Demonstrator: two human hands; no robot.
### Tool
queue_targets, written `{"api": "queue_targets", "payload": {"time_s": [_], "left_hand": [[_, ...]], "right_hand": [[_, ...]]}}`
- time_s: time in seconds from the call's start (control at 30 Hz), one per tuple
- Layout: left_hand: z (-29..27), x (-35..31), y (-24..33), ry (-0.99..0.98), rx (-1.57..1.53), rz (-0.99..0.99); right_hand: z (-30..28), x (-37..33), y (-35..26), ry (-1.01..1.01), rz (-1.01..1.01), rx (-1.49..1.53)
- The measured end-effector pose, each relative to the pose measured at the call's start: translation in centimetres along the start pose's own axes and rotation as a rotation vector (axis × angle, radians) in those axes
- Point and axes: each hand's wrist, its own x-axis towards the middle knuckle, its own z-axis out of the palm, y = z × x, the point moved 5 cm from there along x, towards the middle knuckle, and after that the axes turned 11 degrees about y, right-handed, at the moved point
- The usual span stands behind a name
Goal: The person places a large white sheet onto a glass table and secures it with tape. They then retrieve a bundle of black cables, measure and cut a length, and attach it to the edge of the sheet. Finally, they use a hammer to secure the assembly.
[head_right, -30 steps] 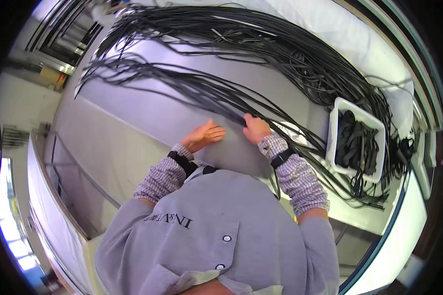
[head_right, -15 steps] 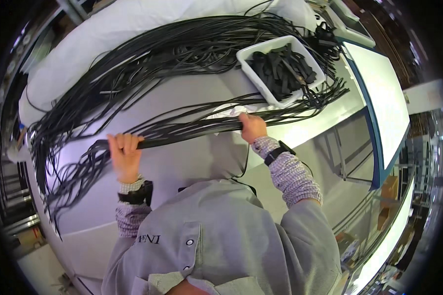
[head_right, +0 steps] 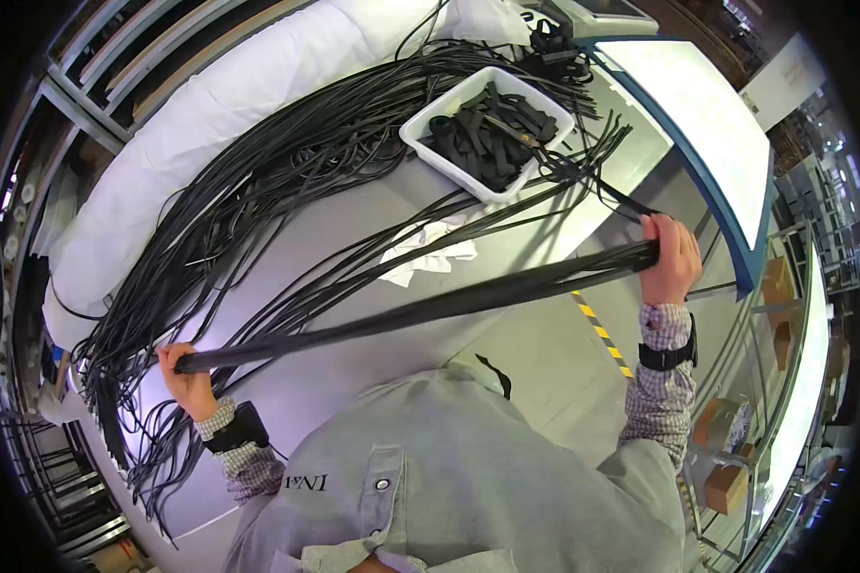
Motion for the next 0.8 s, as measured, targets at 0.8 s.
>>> {"api": "queue_targets", "payload": {"time_s": [0.8], "left_hand": [[11.3,-16.6,-15.0,-0.767,0.644,0.252]], "right_hand": [[-16.2,-28.5,19.8,-0.572,0.739,-0.415]]}}
